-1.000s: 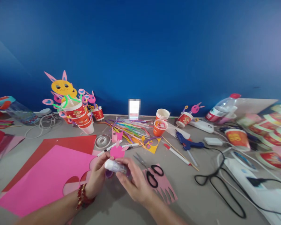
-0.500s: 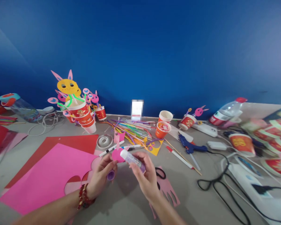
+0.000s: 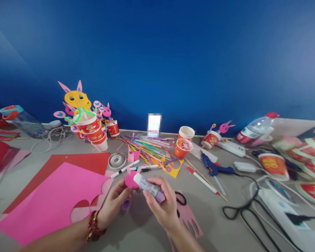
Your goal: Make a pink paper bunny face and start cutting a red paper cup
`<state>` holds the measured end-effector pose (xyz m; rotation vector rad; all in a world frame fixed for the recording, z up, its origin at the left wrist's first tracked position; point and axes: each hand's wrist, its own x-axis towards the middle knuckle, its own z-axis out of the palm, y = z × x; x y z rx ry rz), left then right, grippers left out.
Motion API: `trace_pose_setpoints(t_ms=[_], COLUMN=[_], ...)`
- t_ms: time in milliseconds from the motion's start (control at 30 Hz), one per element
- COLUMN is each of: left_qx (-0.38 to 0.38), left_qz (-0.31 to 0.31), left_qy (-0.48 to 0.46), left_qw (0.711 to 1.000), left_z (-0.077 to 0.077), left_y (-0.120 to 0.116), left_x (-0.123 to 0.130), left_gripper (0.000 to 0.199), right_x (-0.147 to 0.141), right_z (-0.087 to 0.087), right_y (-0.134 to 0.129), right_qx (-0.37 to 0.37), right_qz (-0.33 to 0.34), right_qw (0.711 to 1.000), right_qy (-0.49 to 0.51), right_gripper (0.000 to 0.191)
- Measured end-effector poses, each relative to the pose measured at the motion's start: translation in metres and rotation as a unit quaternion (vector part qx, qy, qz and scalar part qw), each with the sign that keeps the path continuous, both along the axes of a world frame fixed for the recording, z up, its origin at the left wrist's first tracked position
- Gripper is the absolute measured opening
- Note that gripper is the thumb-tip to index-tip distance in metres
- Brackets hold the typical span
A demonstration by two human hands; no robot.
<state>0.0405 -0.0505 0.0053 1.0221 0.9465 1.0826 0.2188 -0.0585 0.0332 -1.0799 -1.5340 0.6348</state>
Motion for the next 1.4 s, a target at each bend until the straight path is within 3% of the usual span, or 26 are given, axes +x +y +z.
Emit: trace_pose_setpoints(t_ms=[133, 467, 833, 967, 1133, 1233, 1400], left_qx=[0.007, 0.031, 0.031, -0.008, -0.022, -0.014, -0.005], left_qz=[-0.005, -0.009, -0.015, 0.006, 0.047, 0.051, 0.064], left_qy=[0.016, 0.045, 0.045, 0.01, -0.067, -0.082, 0.008], left_qw=[1.0, 0.998, 0.998, 1.0, 0.996, 0.995, 0.998], left_z=[0.001, 0.0, -0.001, -0.005, -0.002, 0.0, -0.005], left_y=[0.0, -0.003, -0.004, 0.0, 0.008, 0.009, 0.002], left_x=[-0.001, -0.001, -0.001, -0.003, -0.004, -0.004, -0.007], left_gripper=[0.037, 0.031, 0.032, 0.029, 0.018, 0.016, 0.021], right_x=[0.001, -0.001, 0.001, 0.002, -0.006, -0.011, -0.015], right_z=[0.001, 0.006, 0.004, 0.004, 0.003, 0.001, 0.002], right_y=[0.001, -0.002, -0.001, -0.001, -0.006, -0.007, -0.006], right_qx=[-0.003, 0.052, -0.013, -0.091, -0.116, -0.121, -0.089], right_qz=[-0.053, -0.045, -0.048, 0.028, 0.155, 0.162, 0.127], right_qw=[0.999, 0.997, 0.999, 0.994, 0.981, 0.977, 0.979], right_qy=[0.009, -0.045, 0.013, 0.059, -0.03, -0.075, -0.131], right_gripper=[0.011, 0.012, 0.008, 0.013, 0.009, 0.008, 0.007])
